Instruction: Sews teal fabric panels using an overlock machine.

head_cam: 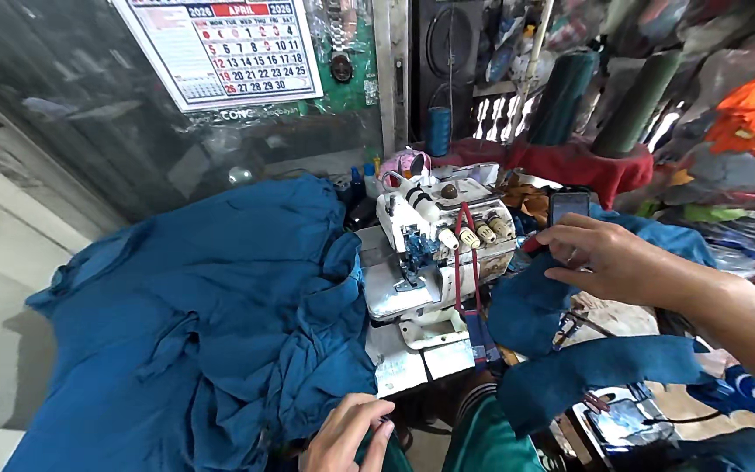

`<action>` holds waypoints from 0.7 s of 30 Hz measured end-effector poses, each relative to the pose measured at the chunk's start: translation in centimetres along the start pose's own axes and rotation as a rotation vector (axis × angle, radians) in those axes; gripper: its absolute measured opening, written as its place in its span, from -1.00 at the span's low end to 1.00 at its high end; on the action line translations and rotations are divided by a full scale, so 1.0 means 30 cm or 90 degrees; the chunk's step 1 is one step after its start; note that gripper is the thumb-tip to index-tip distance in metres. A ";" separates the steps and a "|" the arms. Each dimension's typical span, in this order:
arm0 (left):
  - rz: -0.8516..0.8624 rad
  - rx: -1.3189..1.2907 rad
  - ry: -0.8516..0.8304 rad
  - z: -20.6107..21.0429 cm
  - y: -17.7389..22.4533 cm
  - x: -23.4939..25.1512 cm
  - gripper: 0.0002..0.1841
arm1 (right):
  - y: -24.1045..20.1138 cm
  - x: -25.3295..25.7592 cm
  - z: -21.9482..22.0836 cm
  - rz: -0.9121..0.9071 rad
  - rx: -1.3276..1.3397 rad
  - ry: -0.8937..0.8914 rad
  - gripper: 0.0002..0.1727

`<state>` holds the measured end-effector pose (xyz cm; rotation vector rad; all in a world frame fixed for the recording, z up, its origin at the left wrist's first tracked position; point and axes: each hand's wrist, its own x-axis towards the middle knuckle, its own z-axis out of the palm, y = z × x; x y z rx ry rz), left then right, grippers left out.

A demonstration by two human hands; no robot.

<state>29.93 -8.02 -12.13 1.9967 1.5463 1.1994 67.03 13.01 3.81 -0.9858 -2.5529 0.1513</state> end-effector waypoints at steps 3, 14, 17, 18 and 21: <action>0.041 -0.001 -0.021 0.030 -0.058 -0.008 -0.81 | -0.026 -0.006 -0.015 0.023 0.016 -0.011 -0.58; -0.027 -0.378 -0.062 0.220 0.121 0.193 -0.75 | -0.247 -0.067 -0.021 0.014 0.137 0.037 -0.65; -0.277 -0.800 -0.184 0.414 0.144 0.197 -0.38 | -0.294 -0.136 0.079 0.068 0.198 0.072 -0.63; -0.363 -0.958 -0.212 0.450 0.148 0.181 -0.25 | -0.295 -0.163 0.122 0.087 0.215 0.084 -0.64; -0.413 -1.147 -0.209 0.479 0.140 0.128 -0.34 | -0.303 -0.250 0.243 0.173 0.293 0.136 -0.65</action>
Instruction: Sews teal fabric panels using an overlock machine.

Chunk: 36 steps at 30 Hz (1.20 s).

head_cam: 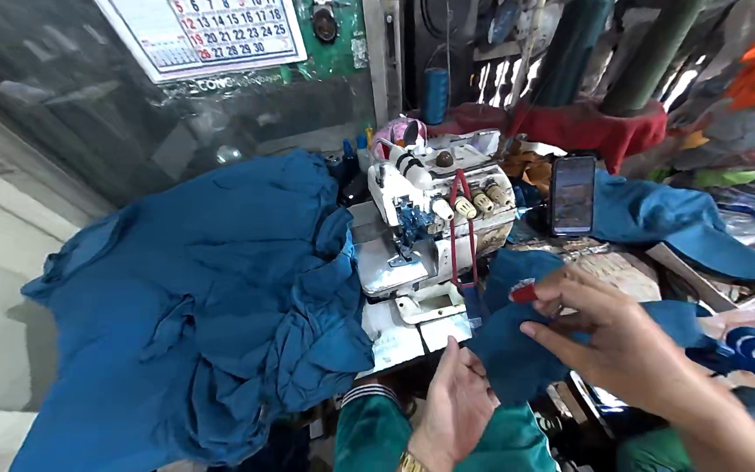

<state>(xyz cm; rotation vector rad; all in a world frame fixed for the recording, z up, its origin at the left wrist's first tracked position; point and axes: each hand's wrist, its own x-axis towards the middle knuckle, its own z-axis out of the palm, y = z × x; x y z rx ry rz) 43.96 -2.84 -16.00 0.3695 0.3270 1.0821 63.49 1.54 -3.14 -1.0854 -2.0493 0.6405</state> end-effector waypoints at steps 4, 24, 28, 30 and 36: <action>0.121 0.420 0.113 0.013 0.081 -0.044 -0.73 | 0.056 -0.123 0.138 0.059 0.135 0.157 -0.62; 0.274 0.824 0.117 -0.033 0.262 -0.183 -0.84 | 0.057 -0.165 0.308 0.128 0.273 -0.003 -0.73; 0.328 0.829 0.154 -0.031 0.272 -0.181 -0.86 | 0.084 -0.134 0.323 0.097 0.268 -0.004 -0.70; 0.360 0.844 0.173 -0.022 0.284 -0.179 -0.86 | 0.089 -0.121 0.313 0.102 0.264 -0.022 -0.68; 0.393 0.838 0.239 0.004 0.304 -0.168 -0.70 | 0.078 -0.109 0.296 0.136 0.230 -0.075 -0.70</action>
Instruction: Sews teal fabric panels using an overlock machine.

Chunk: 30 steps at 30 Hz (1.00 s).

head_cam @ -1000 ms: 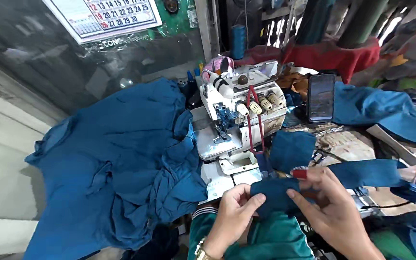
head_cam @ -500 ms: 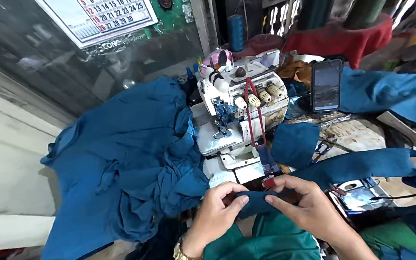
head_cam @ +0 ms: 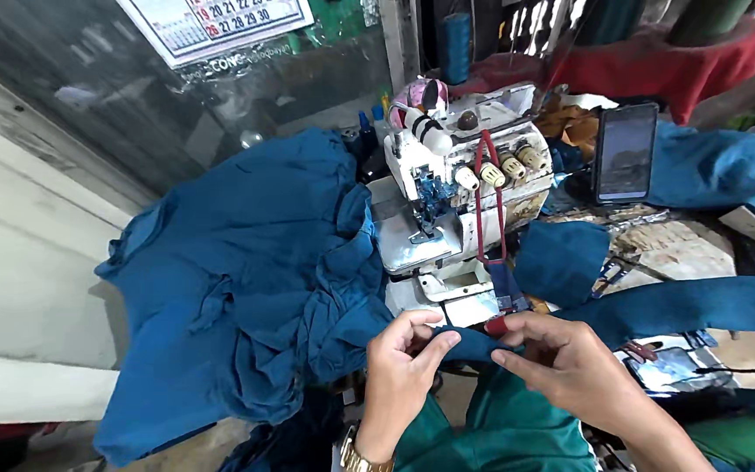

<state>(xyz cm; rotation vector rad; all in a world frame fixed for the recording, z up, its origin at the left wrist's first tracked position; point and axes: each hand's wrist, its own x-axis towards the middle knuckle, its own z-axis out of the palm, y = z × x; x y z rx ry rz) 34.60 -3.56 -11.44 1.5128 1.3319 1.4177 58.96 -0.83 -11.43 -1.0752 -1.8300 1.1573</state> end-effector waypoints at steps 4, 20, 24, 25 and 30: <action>-0.006 0.014 -0.051 -0.019 0.016 0.014 -0.61 | -0.005 0.004 0.001 -0.009 -0.008 -0.010 -0.71; 0.010 0.068 -0.062 0.011 0.057 0.061 -0.67 | -0.006 0.011 -0.029 0.035 -0.035 -0.026 -0.83; 0.002 0.046 -0.049 0.009 0.070 0.076 -0.64 | -0.020 0.004 -0.026 0.020 0.044 0.016 -0.74; -0.009 0.052 -0.049 0.012 0.064 0.079 -0.66 | -0.008 0.005 -0.020 0.027 0.052 0.031 -0.73; 0.008 0.058 -0.045 0.026 0.042 0.077 -0.73 | 0.036 0.009 -0.007 0.044 0.055 0.054 -0.64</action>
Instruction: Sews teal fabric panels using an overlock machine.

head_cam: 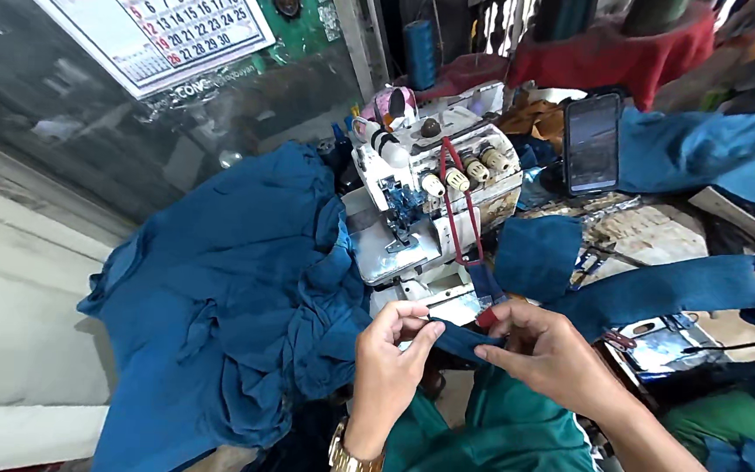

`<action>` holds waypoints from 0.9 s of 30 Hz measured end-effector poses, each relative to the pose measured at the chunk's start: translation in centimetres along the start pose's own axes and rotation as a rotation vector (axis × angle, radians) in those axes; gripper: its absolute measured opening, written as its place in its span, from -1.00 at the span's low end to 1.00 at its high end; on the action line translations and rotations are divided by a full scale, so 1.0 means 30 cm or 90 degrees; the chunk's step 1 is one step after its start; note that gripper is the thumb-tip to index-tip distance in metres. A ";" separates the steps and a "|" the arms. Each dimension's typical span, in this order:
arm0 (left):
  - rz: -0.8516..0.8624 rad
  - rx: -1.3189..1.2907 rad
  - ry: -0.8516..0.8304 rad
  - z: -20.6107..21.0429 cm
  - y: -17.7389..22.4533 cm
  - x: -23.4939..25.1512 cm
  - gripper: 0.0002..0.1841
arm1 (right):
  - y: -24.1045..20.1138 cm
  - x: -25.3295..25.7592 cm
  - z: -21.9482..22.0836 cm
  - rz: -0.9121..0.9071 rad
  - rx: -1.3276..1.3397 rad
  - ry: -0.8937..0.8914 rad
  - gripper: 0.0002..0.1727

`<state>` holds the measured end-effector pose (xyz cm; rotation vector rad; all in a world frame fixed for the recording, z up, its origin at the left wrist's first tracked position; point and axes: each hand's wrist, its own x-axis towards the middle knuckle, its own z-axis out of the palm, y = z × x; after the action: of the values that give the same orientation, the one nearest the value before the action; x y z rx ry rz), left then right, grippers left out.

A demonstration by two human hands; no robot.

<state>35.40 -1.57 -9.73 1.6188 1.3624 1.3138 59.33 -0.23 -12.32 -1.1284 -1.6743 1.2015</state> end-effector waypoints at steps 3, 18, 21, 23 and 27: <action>0.022 -0.001 -0.009 -0.007 -0.006 0.002 -0.72 | -0.016 -0.011 -0.002 0.015 0.032 -0.020 -0.63; -0.006 -0.039 -0.027 -0.047 0.012 0.024 -0.67 | -0.044 -0.027 0.000 0.010 -0.045 -0.043 -0.70; -0.019 -0.073 -0.021 -0.053 0.016 0.029 -0.68 | -0.058 -0.027 0.002 0.012 -0.007 -0.035 -0.71; -0.015 -0.082 -0.018 -0.058 0.010 0.035 -0.68 | -0.060 -0.029 0.005 0.023 0.015 -0.030 -0.71; 0.027 -0.066 -0.017 -0.048 0.000 0.033 -0.70 | -0.045 -0.032 0.012 0.015 0.011 -0.014 -0.70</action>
<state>33.99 -0.81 -9.03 1.5971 1.2298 1.3590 59.00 -1.45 -11.20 -1.1304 -1.6677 1.2447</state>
